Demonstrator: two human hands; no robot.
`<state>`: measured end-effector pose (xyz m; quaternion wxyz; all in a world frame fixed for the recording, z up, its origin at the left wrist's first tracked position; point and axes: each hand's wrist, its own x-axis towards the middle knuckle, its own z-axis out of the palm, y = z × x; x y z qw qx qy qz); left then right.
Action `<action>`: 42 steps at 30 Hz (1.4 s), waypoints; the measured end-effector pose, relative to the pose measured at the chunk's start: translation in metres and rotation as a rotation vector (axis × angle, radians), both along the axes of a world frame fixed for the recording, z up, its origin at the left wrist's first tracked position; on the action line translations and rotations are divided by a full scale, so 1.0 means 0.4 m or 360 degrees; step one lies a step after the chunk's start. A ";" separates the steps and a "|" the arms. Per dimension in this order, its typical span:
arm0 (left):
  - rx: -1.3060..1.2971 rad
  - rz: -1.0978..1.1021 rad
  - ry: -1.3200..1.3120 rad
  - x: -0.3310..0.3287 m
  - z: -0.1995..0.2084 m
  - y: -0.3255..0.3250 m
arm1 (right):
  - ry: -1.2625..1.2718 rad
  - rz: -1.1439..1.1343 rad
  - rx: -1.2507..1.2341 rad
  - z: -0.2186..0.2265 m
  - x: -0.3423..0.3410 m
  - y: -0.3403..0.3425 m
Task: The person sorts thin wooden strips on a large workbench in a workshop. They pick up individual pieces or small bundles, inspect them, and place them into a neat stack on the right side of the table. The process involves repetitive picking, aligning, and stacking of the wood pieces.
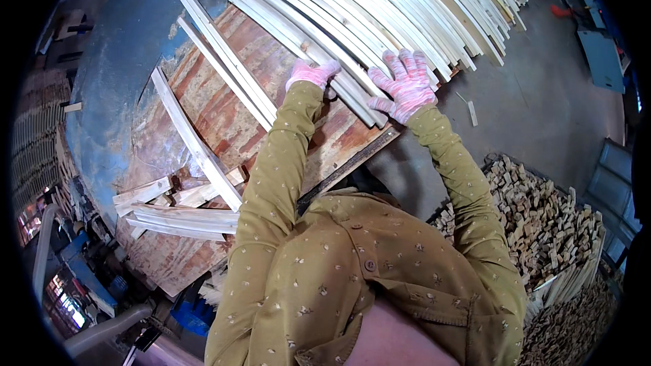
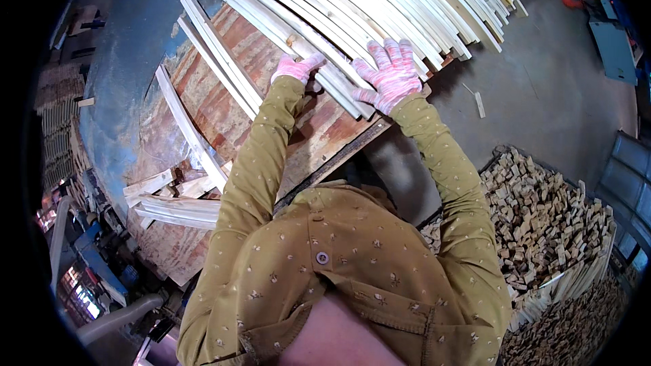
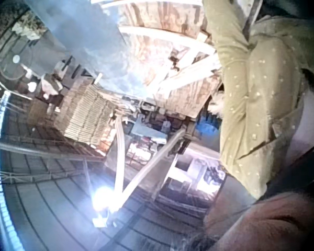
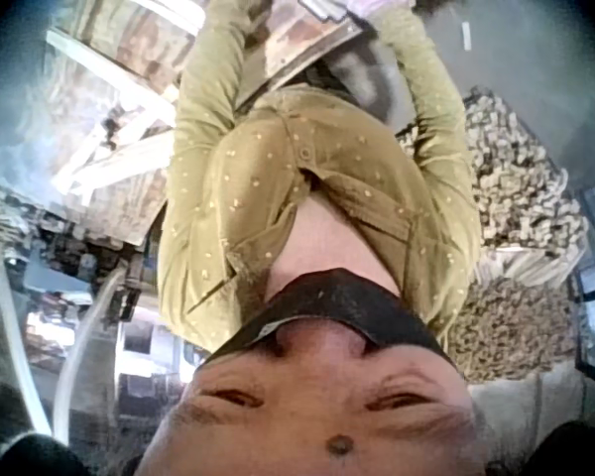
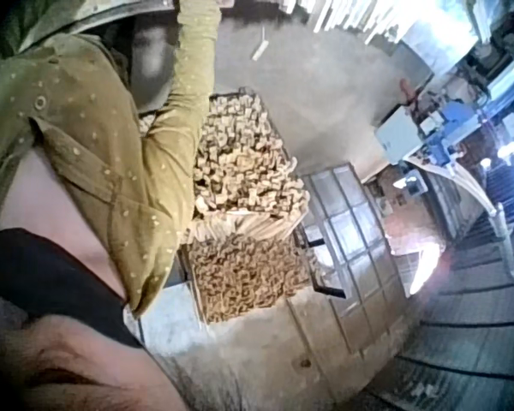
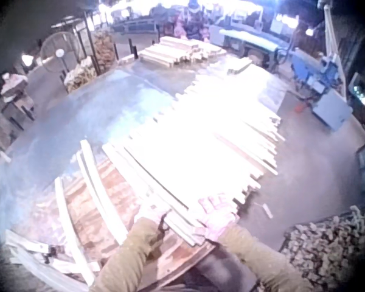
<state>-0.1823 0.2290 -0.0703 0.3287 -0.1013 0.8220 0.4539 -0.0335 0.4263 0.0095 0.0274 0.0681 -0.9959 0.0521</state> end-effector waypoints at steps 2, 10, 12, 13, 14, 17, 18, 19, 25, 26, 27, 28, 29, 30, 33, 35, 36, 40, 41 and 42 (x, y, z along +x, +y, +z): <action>0.0143 0.0087 -0.0062 0.000 0.011 -0.021 | 0.0030 0.0017 -0.0063 -0.001 -0.008 0.011; 0.0640 0.0622 0.0109 0.059 0.282 -0.133 | 0.0341 -0.0031 -0.0319 -0.031 0.010 -0.026; 0.0375 0.0564 0.0082 0.039 0.342 -0.164 | 0.0462 -0.0088 -0.0317 -0.019 0.016 -0.047; 0.0459 0.0662 0.0334 0.047 0.362 -0.155 | 0.0487 -0.0123 -0.0652 -0.002 0.019 -0.059; 0.0124 0.0453 0.0424 0.028 0.359 -0.164 | 0.0360 -0.0179 -0.1045 0.036 0.022 -0.089; 0.0190 0.0394 0.0404 0.037 0.380 -0.080 | -0.0492 -0.0326 -0.1801 0.208 -0.001 -0.218; -0.0418 0.0314 0.0723 0.034 0.348 -0.052 | -0.0644 -0.0328 -0.1337 0.235 -0.014 -0.241; 0.0172 0.0333 0.0602 0.030 0.353 -0.049 | -0.0660 -0.0370 -0.1847 0.182 -0.034 -0.228; 0.0595 0.0504 0.0161 -0.004 0.209 -0.092 | -0.0910 -0.0494 -0.3926 0.087 -0.001 -0.102; 0.0240 0.0395 0.0140 -0.018 0.127 -0.097 | -0.1067 -0.0550 -0.4213 0.071 0.003 -0.083; 0.0160 0.0296 0.0026 -0.016 0.109 -0.073 | -0.1010 -0.0546 -0.4236 0.059 0.008 -0.064; 0.0078 0.0197 -0.0080 -0.017 0.094 -0.050 | -0.0952 -0.0534 -0.4258 0.049 0.011 -0.046; 0.0013 0.0107 0.0049 -0.025 0.075 -0.032 | -0.0910 -0.0506 -0.4273 0.046 0.008 -0.034; -0.0058 0.0023 0.0184 -0.036 0.056 -0.012 | -0.0862 -0.0542 -0.4191 0.042 0.005 -0.019; -0.0135 -0.0074 0.0158 -0.051 0.098 0.068 | -0.0668 -0.0629 -0.3782 0.025 0.009 0.035; -0.0391 -0.0251 0.0208 -0.080 0.122 0.095 | -0.0529 -0.0832 -0.3334 0.055 -0.001 0.069; -0.0365 -0.0296 0.0186 -0.095 0.121 0.093 | -0.0503 -0.0806 -0.3111 0.067 -0.006 0.096; 0.0271 -0.0314 0.0253 -0.096 0.050 0.071 | -0.0041 -0.1389 -0.2398 -0.039 0.014 0.335; 0.0257 -0.0230 -0.0004 -0.118 0.002 0.055 | -0.0077 -0.1336 -0.1921 -0.047 0.009 0.398; 0.0032 -0.0298 0.0228 -0.122 -0.021 0.051 | -0.0026 -0.1283 -0.1404 -0.042 0.004 0.442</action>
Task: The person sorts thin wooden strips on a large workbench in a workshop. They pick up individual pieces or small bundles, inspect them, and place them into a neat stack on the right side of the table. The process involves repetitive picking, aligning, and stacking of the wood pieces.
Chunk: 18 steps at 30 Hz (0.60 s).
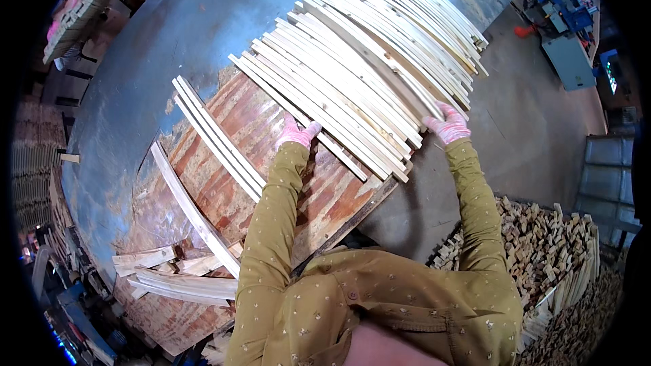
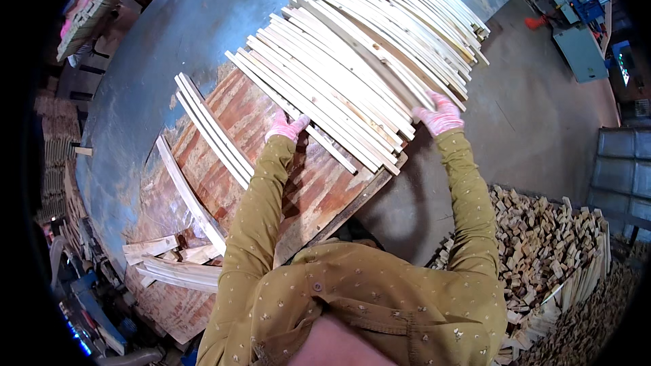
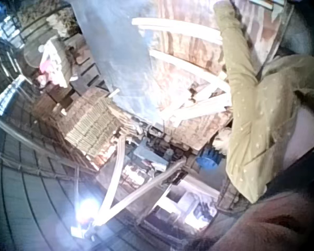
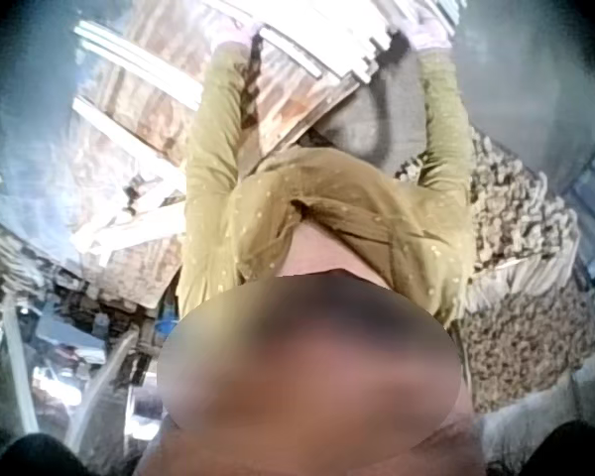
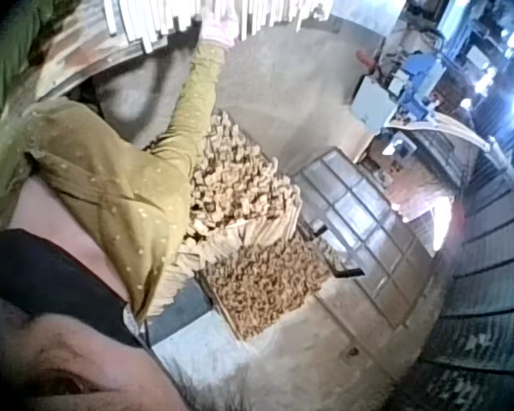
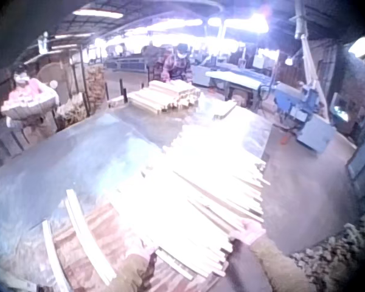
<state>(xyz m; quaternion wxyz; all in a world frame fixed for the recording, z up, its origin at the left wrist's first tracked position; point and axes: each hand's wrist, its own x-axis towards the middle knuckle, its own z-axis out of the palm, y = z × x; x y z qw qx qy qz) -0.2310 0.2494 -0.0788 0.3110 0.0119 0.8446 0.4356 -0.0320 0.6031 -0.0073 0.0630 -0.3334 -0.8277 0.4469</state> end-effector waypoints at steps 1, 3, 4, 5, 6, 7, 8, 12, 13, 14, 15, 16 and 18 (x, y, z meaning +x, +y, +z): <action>0.0045 0.0036 -0.0013 -0.006 -0.025 -0.015 | -0.0224 0.0098 0.0458 0.038 -0.018 0.010; -0.0005 -0.0008 -0.0082 -0.009 -0.004 -0.004 | -0.0515 0.0155 0.1173 0.107 -0.031 0.013; -0.0107 -0.0090 -0.0140 -0.001 0.059 0.026 | -0.0597 0.0120 0.1417 0.116 -0.020 0.013; -0.0024 0.0041 -0.0052 0.023 0.102 0.038 | -0.0661 0.0117 0.1658 0.119 -0.022 0.005; 0.0183 0.0013 0.0145 0.023 0.081 0.037 | -0.0678 0.0082 0.1737 0.121 -0.029 0.010; 0.0310 0.0119 -0.0015 0.021 0.060 0.025 | -0.0677 0.0079 0.1804 0.116 -0.042 0.011; 0.0273 0.0173 -0.0077 0.013 0.041 0.014 | -0.0691 0.0084 0.1863 0.096 -0.044 0.008; 0.0208 0.0381 -0.0470 -0.031 0.016 -0.037 | 0.0302 0.0254 0.1416 0.090 -0.064 -0.132; 0.0668 0.0519 -0.0558 -0.012 0.053 -0.036 | 0.0504 0.0351 0.1026 0.104 -0.058 -0.207; 0.1130 0.0645 -0.0640 0.017 0.103 -0.033 | 0.0536 0.0381 0.0434 0.090 -0.034 -0.268; 0.1365 0.0706 -0.0784 0.031 0.161 -0.037 | 0.0454 0.0463 -0.0058 0.050 0.004 -0.325; 0.1101 0.0656 -0.0667 0.031 0.186 -0.059 | 0.0317 0.0768 -0.0090 0.097 0.001 -0.394; 0.0587 0.0515 -0.0449 0.023 0.221 -0.082 | -0.0084 0.1215 -0.0153 0.206 -0.021 -0.504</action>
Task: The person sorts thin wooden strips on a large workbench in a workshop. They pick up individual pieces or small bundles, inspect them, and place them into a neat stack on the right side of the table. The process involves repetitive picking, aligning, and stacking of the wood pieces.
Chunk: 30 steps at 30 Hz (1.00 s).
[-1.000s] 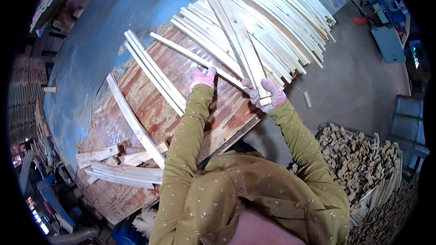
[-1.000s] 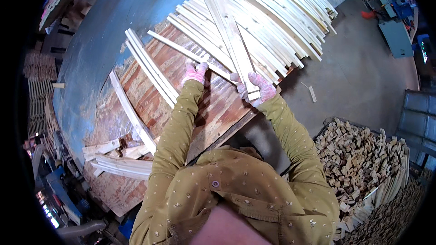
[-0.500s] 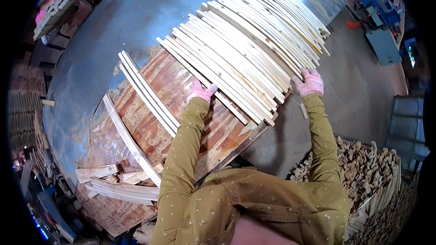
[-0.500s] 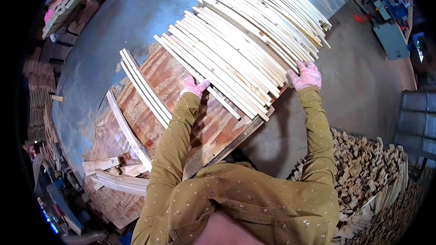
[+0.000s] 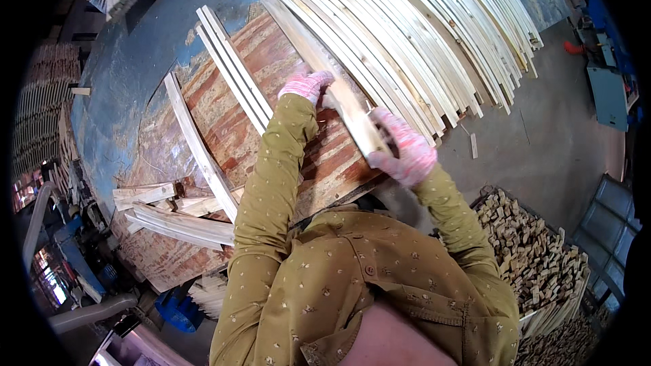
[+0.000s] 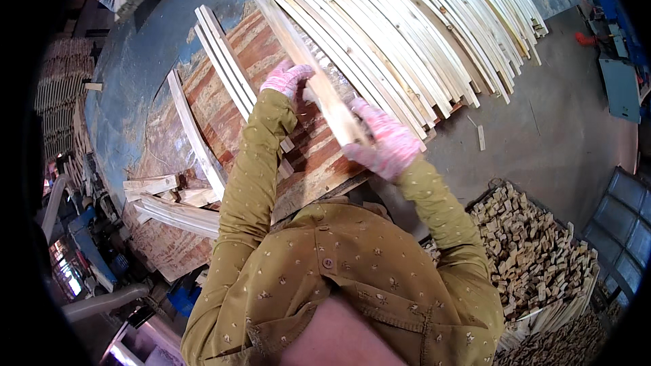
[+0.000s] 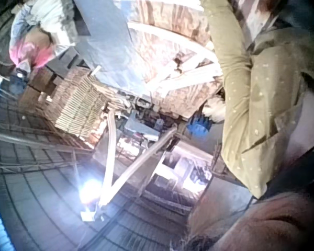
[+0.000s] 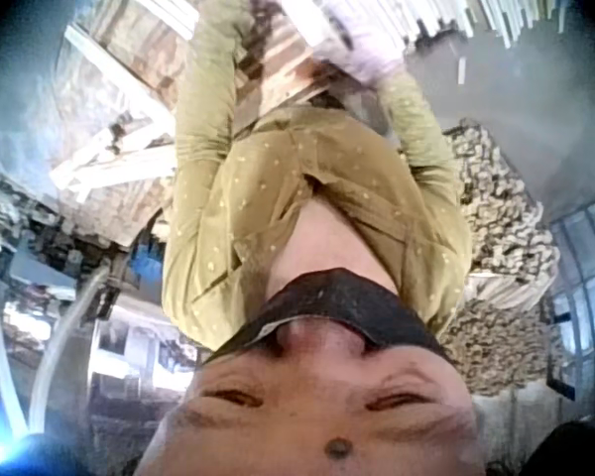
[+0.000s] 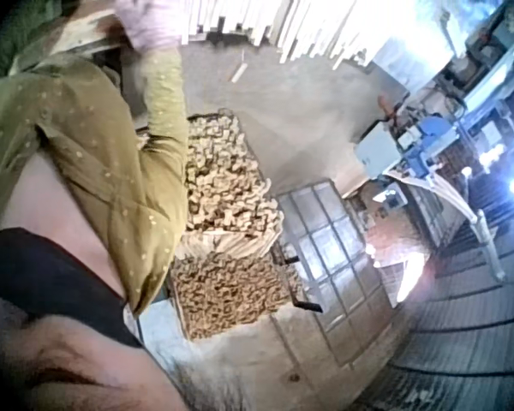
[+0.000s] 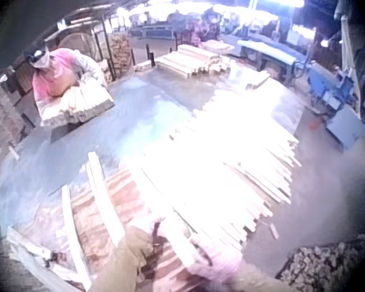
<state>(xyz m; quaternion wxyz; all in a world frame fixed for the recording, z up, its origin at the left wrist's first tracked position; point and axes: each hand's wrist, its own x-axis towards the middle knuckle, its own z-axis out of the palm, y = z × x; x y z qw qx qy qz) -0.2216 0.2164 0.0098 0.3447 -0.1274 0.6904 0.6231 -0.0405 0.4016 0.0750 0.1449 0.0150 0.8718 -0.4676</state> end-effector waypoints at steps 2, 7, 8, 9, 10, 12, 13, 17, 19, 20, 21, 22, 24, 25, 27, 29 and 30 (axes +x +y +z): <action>0.0164 0.0190 -0.0005 0.031 0.045 0.000 | -0.0259 -0.0172 -0.0328 -0.059 0.004 -0.024; 0.0497 0.0354 -0.0199 0.070 0.023 -0.006 | -0.0591 -0.0490 -0.1622 -0.112 -0.024 -0.043; 0.0468 0.0336 -0.0189 0.082 0.030 0.004 | -0.0647 -0.0498 -0.1572 -0.114 -0.034 -0.039; 0.0558 0.0473 -0.0288 0.093 0.039 0.016 | -0.0652 -0.0476 -0.1657 -0.130 -0.034 -0.029; 0.0577 0.0392 -0.0231 0.106 0.040 0.016 | -0.0656 -0.0445 -0.1741 -0.156 -0.030 -0.017; 0.0587 0.0279 -0.0088 0.119 0.030 -0.015 | -0.0819 -0.0522 -0.1734 -0.150 -0.020 0.007; 0.0552 0.0170 -0.0002 0.129 0.023 -0.023 | -0.0634 -0.0297 -0.1681 -0.144 -0.014 0.009; -0.0413 -0.0298 0.0742 0.180 -0.080 0.046 | -0.0459 0.0187 -0.0170 -0.079 0.028 -0.017; -0.0798 -0.0525 0.0607 0.221 -0.097 0.087 | -0.0386 0.0213 0.0610 -0.054 0.014 -0.036; -0.0922 -0.0656 0.0476 0.231 -0.091 0.100 | -0.0627 0.0056 0.0677 -0.016 -0.001 -0.054; -0.0995 -0.0805 0.0380 0.235 -0.077 0.115 | -0.0114 0.0050 0.0959 -0.009 0.014 -0.069; -0.1011 -0.0954 0.0384 0.234 -0.078 0.118 | 0.0408 0.0018 0.1199 -0.012 0.030 -0.072; -0.0823 -0.1414 0.0625 0.209 -0.045 0.090 | 0.0417 0.0295 0.1169 -0.042 0.032 -0.080; -0.0708 -0.1513 0.0757 0.195 -0.014 0.058 | 0.0410 0.0424 0.1245 -0.068 0.028 -0.081; -0.0478 -0.0546 0.1095 0.224 0.045 -0.073 | 0.0566 0.0683 0.1503 -0.191 0.030 -0.009; -0.0722 0.0167 0.1426 0.242 0.028 -0.228 | 0.0550 0.0662 0.1482 -0.183 0.028 -0.011; -0.0973 0.0528 0.1292 0.252 0.060 -0.328 | 0.0530 0.0686 0.1465 -0.168 0.029 -0.022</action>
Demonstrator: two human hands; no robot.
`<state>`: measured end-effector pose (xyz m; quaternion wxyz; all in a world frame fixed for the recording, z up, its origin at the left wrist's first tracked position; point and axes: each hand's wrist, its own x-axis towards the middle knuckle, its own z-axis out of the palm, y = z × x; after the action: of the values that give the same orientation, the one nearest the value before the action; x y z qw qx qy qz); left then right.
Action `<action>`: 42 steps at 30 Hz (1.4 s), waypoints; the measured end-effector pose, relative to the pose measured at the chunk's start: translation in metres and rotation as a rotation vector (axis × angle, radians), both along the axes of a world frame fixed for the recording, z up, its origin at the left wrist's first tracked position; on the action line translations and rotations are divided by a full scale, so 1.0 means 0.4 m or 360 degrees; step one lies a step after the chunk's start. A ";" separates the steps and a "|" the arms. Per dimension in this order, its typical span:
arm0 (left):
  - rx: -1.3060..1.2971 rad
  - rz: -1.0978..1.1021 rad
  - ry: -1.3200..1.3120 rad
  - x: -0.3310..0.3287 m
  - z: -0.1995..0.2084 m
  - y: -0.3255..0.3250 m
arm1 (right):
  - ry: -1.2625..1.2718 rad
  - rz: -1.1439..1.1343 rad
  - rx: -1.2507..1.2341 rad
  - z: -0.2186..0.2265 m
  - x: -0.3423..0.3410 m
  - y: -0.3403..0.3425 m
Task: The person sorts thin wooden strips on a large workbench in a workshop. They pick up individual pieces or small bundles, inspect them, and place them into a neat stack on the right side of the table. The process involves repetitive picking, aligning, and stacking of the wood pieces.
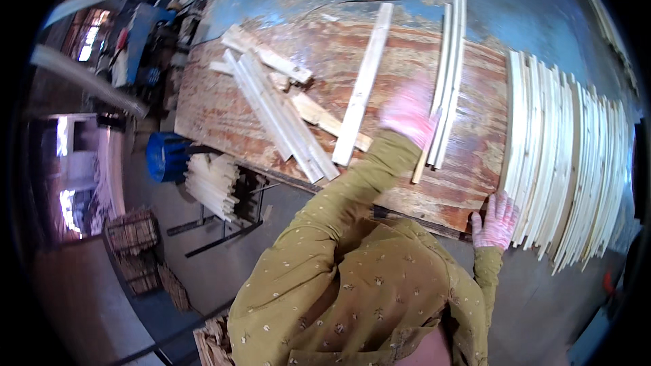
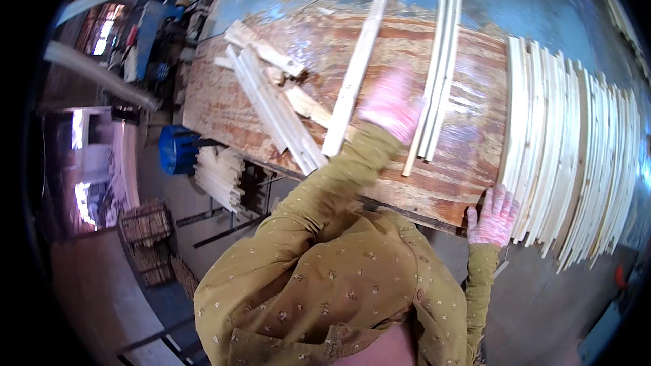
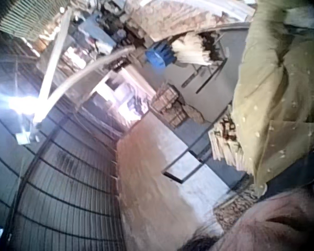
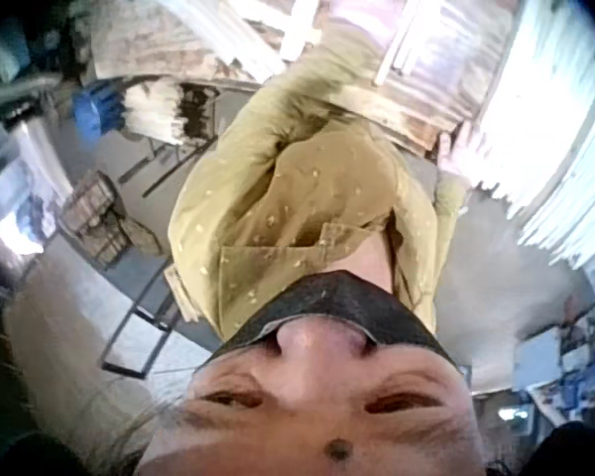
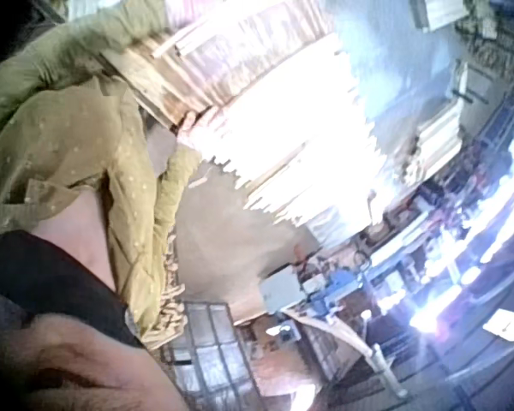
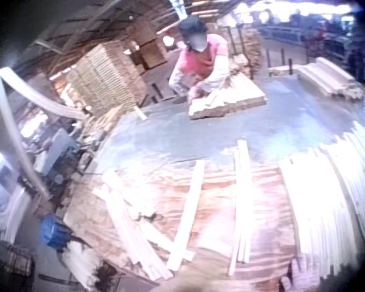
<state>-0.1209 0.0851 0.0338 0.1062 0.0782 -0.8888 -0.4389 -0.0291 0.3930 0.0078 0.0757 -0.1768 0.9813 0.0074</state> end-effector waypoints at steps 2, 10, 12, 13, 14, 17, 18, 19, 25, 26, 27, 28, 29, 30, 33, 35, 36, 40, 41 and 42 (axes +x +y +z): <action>-0.1246 0.0651 -0.0254 0.013 0.033 -0.197 | 0.0074 -0.0263 -0.0335 0.028 -0.012 -0.047; -0.0216 0.0735 -0.0568 0.219 -0.037 -0.410 | -0.0031 0.0480 -0.1554 0.132 -0.120 -0.571; -0.0343 0.1033 -0.0027 0.320 -0.067 -0.534 | -0.0017 0.0732 -0.1558 0.121 -0.086 -0.709; -0.0137 0.1140 -0.0013 0.355 -0.050 -0.609 | -0.0366 0.0695 -0.1376 0.145 -0.062 -0.774; 0.0062 0.1254 0.0000 0.387 -0.036 -0.684 | -0.0536 0.0773 -0.1143 0.127 -0.039 -0.840; 0.0298 0.1648 -0.0558 0.454 -0.094 -0.851 | -0.0822 0.0738 -0.0492 0.055 0.075 -1.033; 0.0407 0.1620 -0.0525 0.449 -0.135 -0.882 | -0.0666 0.0754 -0.0414 0.002 0.112 -1.080; 0.0519 0.1601 -0.0495 0.442 -0.185 -0.893 | -0.0738 0.0655 -0.0457 -0.005 0.117 -1.128; 0.1695 0.0822 -0.0284 0.507 -0.236 -1.022 | -0.1711 -0.0003 -0.1379 -0.113 0.091 -1.222; 0.2184 0.0647 -0.0103 0.520 -0.225 -1.049 | -0.1799 -0.0179 -0.1681 -0.101 0.099 -1.234; 0.1702 0.0638 -0.0127 0.554 -0.213 -1.045 | -0.1494 -0.0070 -0.1646 -0.112 0.085 -1.224; 0.1774 0.0719 -0.0073 0.583 -0.208 -1.054 | -0.1205 0.0055 -0.1604 -0.114 0.074 -1.208; 0.1841 0.0805 -0.0012 0.611 -0.208 -1.067 | -0.1015 0.0049 -0.1653 -0.098 0.059 -1.214; 0.1911 0.0886 0.0044 0.642 -0.209 -1.074 | -0.0824 0.0046 -0.1696 -0.081 0.043 -1.219; 0.2709 0.0611 -0.0064 0.682 -0.196 -1.126 | 0.0323 0.0376 -0.0484 0.042 -0.002 -1.249; 0.2634 0.0663 -0.0013 0.678 -0.183 -1.126 | 0.0187 0.0521 -0.0650 0.035 0.023 -1.272; 0.2601 0.0687 0.0008 0.675 -0.182 -1.127 | -0.0155 0.0587 -0.0828 0.027 0.063 -1.291; 0.1003 0.1111 -0.0322 0.666 -0.240 -1.173 | -0.0002 0.0848 -0.0365 -0.049 0.191 -1.401; 0.0598 0.1229 -0.0615 0.657 -0.234 -1.197 | -0.0232 0.0613 -0.0440 -0.059 0.186 -1.414; 0.0177 0.1324 -0.0893 0.660 -0.224 -1.233 | -0.0457 0.0371 -0.0515 -0.071 0.169 -1.430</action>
<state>0.1430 -0.4080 -0.0558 0.0246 0.5463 -0.7519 -0.3682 0.0387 -0.1789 -0.0204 0.1839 -0.2979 0.9218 -0.1664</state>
